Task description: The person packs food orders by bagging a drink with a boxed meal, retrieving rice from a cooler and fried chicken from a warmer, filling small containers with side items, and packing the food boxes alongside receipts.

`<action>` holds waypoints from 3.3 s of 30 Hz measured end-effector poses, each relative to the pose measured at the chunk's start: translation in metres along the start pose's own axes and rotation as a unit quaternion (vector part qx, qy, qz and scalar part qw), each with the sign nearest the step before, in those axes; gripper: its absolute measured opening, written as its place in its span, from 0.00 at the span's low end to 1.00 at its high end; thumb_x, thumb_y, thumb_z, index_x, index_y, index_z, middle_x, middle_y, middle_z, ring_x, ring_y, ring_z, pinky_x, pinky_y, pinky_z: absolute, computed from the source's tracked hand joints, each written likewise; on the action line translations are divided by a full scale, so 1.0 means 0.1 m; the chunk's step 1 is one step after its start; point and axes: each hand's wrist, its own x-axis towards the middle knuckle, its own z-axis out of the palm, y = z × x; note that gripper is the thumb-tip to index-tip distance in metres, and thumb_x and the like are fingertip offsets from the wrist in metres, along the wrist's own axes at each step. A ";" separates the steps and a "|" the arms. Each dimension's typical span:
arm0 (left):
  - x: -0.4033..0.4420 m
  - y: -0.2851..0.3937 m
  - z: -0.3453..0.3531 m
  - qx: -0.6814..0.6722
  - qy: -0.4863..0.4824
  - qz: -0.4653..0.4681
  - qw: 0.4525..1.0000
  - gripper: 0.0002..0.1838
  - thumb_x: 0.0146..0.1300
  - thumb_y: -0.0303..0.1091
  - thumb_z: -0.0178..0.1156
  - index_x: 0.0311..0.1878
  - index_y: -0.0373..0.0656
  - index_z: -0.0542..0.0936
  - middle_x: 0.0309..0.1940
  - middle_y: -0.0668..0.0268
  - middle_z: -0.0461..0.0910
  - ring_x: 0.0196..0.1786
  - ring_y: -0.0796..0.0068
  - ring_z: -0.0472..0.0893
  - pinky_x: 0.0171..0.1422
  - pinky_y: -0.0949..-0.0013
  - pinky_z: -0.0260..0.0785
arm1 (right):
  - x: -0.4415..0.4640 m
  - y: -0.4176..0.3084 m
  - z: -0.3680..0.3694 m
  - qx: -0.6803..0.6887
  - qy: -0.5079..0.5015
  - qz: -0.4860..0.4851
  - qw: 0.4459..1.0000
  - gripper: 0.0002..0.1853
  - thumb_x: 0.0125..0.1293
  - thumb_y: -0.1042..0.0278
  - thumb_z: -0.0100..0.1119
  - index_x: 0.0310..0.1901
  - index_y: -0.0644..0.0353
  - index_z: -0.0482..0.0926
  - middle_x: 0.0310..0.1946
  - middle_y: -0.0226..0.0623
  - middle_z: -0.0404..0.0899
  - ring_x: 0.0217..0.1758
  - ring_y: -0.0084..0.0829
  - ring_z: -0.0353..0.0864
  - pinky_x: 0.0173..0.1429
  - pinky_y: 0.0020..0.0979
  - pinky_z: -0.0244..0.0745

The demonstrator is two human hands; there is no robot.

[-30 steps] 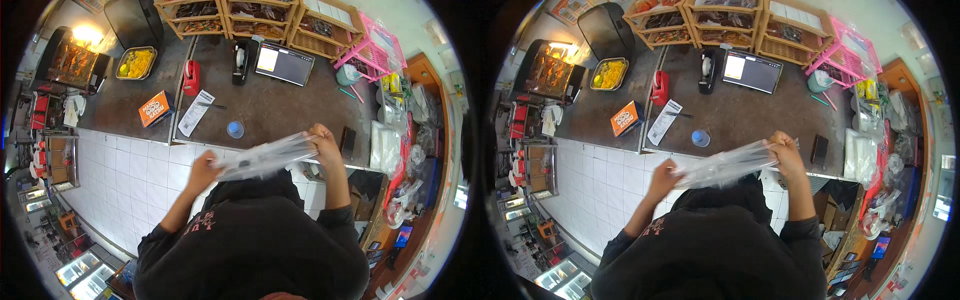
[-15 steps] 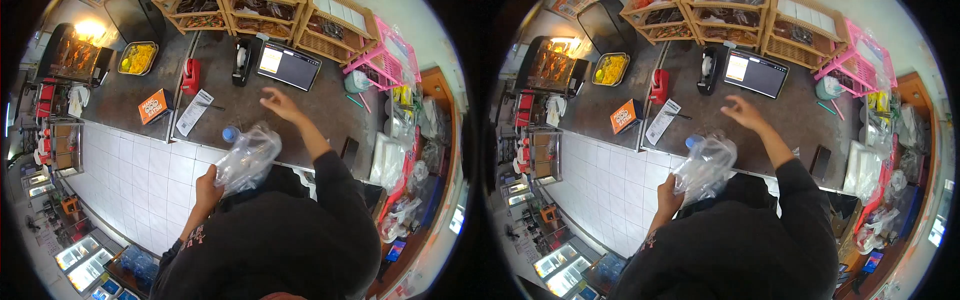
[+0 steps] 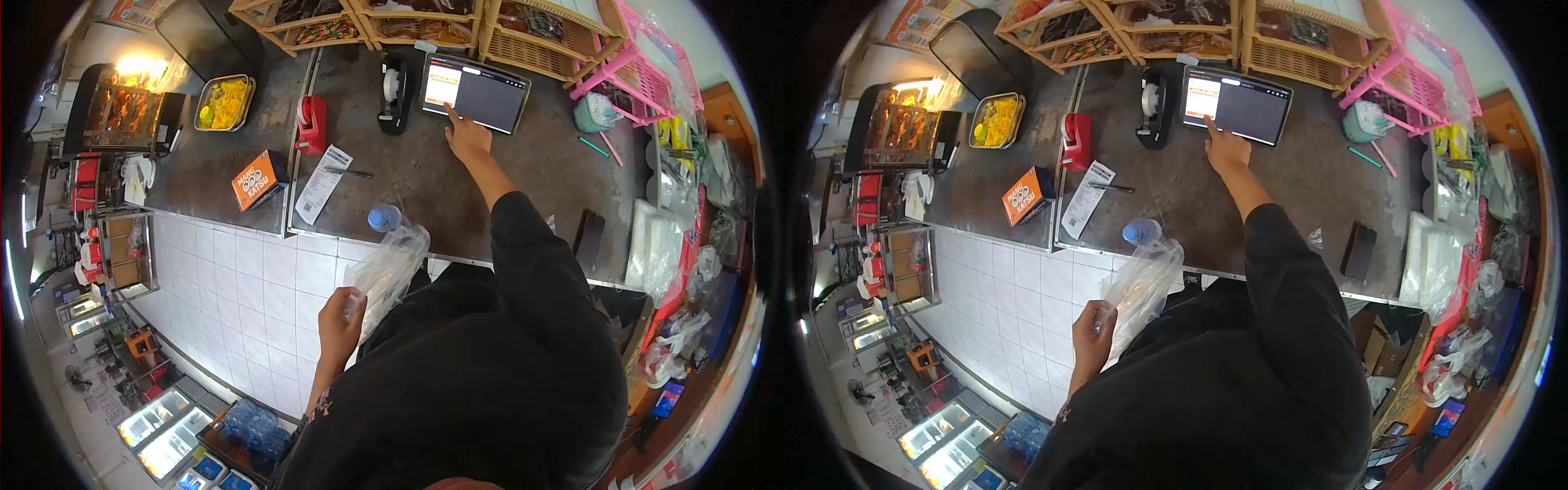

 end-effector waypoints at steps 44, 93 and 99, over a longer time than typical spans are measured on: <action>1.08 1.57 3.01 -0.343 -0.111 -0.156 0.919 0.25 0.78 0.58 0.49 0.57 0.47 0.82 0.23 0.82 0.60 0.22 0.90 0.58 0.24 0.79 0.50 | -2.06 7.75 -1.89 -0.105 0.273 0.012 0.956 0.06 0.62 0.69 0.64 0.35 0.62 0.83 0.35 0.47 0.82 0.41 0.51 0.81 0.48 0.45 0.75; 1.26 -1.26 1.07 -0.297 -0.353 -0.155 0.874 0.23 0.75 0.58 0.53 0.52 0.48 0.83 0.20 0.79 0.63 0.21 0.84 0.64 0.25 0.72 0.54 | -1.56 -1.55 -0.32 0.101 -0.052 -0.135 0.984 0.23 0.58 0.42 0.70 0.45 0.53 0.84 0.40 0.47 0.85 0.46 0.49 0.86 0.48 0.48 0.79; 1.46 -1.52 0.64 -0.336 -0.221 -0.129 0.906 0.29 0.78 0.61 0.46 0.60 0.47 0.81 0.17 0.84 0.55 0.17 0.89 0.53 0.21 0.74 0.43 | -1.82 -1.14 -0.93 0.258 0.149 -0.088 0.950 0.16 0.60 0.53 0.72 0.36 0.59 0.85 0.33 0.45 0.85 0.34 0.45 0.86 0.38 0.41 0.79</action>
